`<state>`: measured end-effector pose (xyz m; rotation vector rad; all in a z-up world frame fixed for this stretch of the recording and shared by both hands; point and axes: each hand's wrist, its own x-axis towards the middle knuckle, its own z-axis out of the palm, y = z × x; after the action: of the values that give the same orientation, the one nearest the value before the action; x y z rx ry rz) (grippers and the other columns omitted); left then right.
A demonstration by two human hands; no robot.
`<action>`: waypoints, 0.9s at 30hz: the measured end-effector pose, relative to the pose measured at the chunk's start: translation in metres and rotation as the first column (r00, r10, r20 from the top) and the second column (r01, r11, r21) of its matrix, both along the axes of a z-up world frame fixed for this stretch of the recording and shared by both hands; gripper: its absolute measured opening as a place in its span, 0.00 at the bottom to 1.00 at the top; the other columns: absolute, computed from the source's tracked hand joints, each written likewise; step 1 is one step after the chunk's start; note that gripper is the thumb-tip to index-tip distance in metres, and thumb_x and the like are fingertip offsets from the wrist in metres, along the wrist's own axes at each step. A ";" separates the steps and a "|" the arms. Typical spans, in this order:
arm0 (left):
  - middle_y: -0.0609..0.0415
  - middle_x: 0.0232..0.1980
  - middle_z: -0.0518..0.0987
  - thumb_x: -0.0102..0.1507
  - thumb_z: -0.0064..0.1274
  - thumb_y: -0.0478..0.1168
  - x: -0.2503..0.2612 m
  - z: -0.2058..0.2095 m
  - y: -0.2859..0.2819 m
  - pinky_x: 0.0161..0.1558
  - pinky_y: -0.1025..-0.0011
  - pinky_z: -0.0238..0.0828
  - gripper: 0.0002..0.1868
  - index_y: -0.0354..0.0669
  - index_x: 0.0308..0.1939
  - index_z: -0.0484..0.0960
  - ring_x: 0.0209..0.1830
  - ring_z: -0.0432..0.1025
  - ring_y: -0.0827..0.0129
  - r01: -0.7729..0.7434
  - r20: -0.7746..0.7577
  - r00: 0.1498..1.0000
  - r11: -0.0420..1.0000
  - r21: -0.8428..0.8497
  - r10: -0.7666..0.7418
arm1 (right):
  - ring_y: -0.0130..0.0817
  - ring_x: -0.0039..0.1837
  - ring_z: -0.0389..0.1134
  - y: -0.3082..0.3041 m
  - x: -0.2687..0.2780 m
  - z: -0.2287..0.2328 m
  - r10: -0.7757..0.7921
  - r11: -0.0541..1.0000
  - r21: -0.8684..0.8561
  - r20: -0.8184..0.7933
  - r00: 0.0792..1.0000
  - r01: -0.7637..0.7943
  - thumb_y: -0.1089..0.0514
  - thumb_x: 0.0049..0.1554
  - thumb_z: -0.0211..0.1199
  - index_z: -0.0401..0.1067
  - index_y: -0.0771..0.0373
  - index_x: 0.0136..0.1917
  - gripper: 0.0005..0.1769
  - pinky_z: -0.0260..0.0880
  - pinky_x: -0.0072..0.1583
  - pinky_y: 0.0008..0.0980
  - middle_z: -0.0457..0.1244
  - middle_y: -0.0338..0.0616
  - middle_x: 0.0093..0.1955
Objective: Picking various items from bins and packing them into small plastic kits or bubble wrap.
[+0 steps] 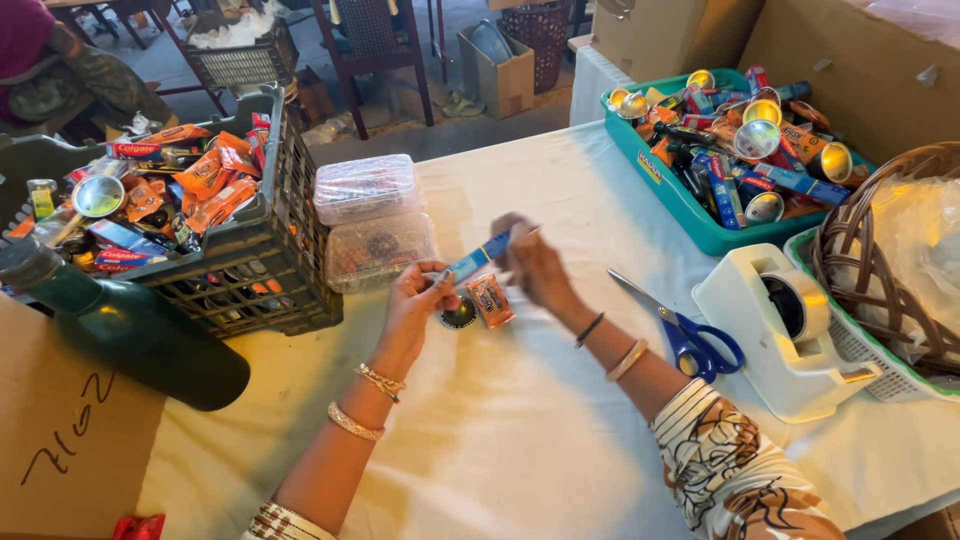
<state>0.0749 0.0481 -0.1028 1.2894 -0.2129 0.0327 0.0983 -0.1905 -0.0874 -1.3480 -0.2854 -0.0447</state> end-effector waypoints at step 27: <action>0.51 0.52 0.79 0.60 0.54 0.19 -0.030 0.032 -0.018 0.55 0.74 0.78 0.14 0.33 0.47 0.74 0.54 0.76 0.72 -0.116 0.468 0.882 0.931 0.347 -0.064 | 0.24 0.33 0.68 -0.039 0.000 0.038 0.294 0.724 -0.583 -0.225 0.929 -0.370 0.44 0.57 0.69 0.74 0.64 0.47 0.21 0.69 0.36 0.25 0.67 0.37 0.35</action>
<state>0.0453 0.0298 -0.0709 1.6465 -0.6480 0.3510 0.0979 -0.2300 -0.0493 -1.9272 -0.4672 0.4744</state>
